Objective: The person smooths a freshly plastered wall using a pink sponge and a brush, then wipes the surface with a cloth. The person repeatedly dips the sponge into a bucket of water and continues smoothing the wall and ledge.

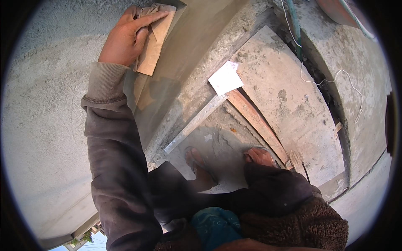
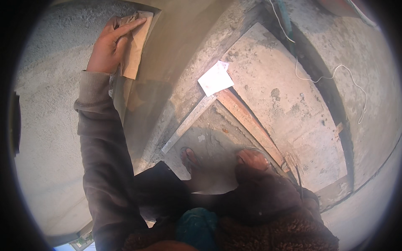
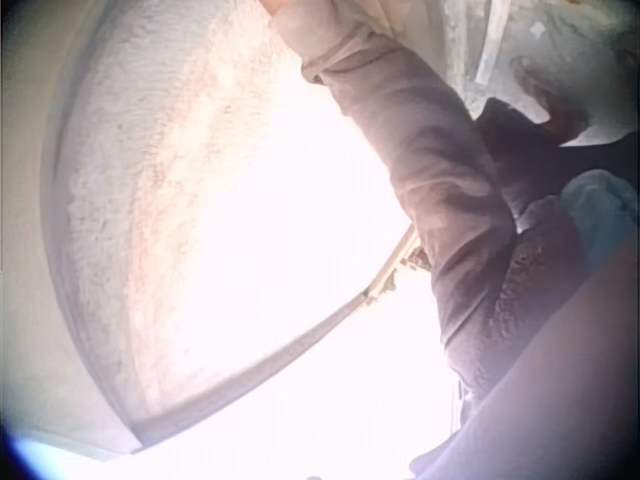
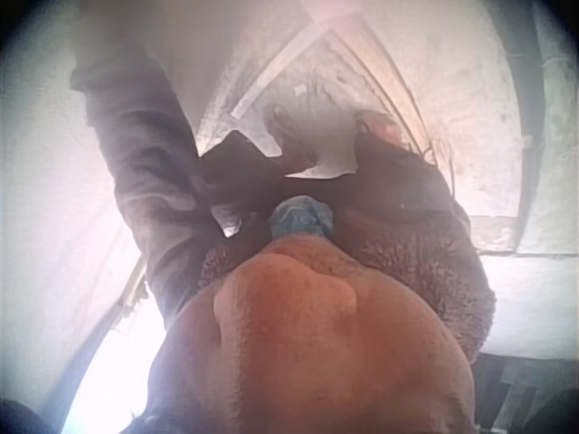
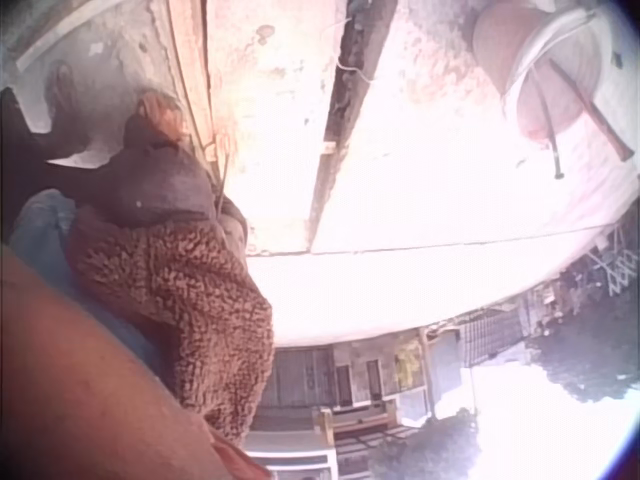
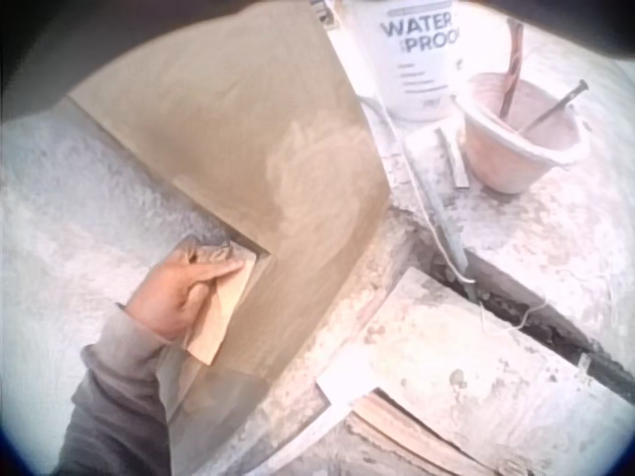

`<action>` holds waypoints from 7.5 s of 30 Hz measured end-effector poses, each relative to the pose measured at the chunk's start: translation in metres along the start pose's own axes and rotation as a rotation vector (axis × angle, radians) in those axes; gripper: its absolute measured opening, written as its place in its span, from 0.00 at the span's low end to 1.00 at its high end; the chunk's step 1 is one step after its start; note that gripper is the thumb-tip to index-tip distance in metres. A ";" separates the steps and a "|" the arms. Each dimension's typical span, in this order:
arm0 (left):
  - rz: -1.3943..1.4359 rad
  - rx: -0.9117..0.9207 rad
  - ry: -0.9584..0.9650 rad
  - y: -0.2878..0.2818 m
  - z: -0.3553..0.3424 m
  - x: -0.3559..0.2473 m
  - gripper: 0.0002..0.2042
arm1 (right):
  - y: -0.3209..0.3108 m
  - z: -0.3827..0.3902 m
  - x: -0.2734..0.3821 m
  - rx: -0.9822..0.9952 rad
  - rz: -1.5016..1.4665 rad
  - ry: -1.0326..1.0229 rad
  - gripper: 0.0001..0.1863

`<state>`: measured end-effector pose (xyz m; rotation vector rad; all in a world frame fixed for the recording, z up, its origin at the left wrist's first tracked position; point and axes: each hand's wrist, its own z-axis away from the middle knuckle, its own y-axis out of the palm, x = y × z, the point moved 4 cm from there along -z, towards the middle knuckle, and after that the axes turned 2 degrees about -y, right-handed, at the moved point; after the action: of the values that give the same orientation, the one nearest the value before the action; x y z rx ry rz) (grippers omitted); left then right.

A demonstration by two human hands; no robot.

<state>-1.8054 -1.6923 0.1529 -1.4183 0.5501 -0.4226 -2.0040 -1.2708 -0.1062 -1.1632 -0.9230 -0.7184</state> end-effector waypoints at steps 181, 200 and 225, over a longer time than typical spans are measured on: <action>1.965 0.350 -0.993 0.193 0.410 0.019 0.12 | -0.109 -0.366 0.139 -1.358 0.127 -0.646 0.14; 1.956 0.343 -0.921 0.193 0.403 0.016 0.12 | -0.075 -0.364 0.107 -1.282 -0.092 -0.451 0.28; 1.840 0.399 -0.977 0.192 0.440 0.019 0.13 | 0.012 -0.330 0.174 -1.165 -0.750 -0.117 0.17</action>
<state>-1.5389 -1.3273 -0.0115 -0.1902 0.6468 1.4657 -1.8392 -1.5880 0.0018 -1.8719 -1.0562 -1.9759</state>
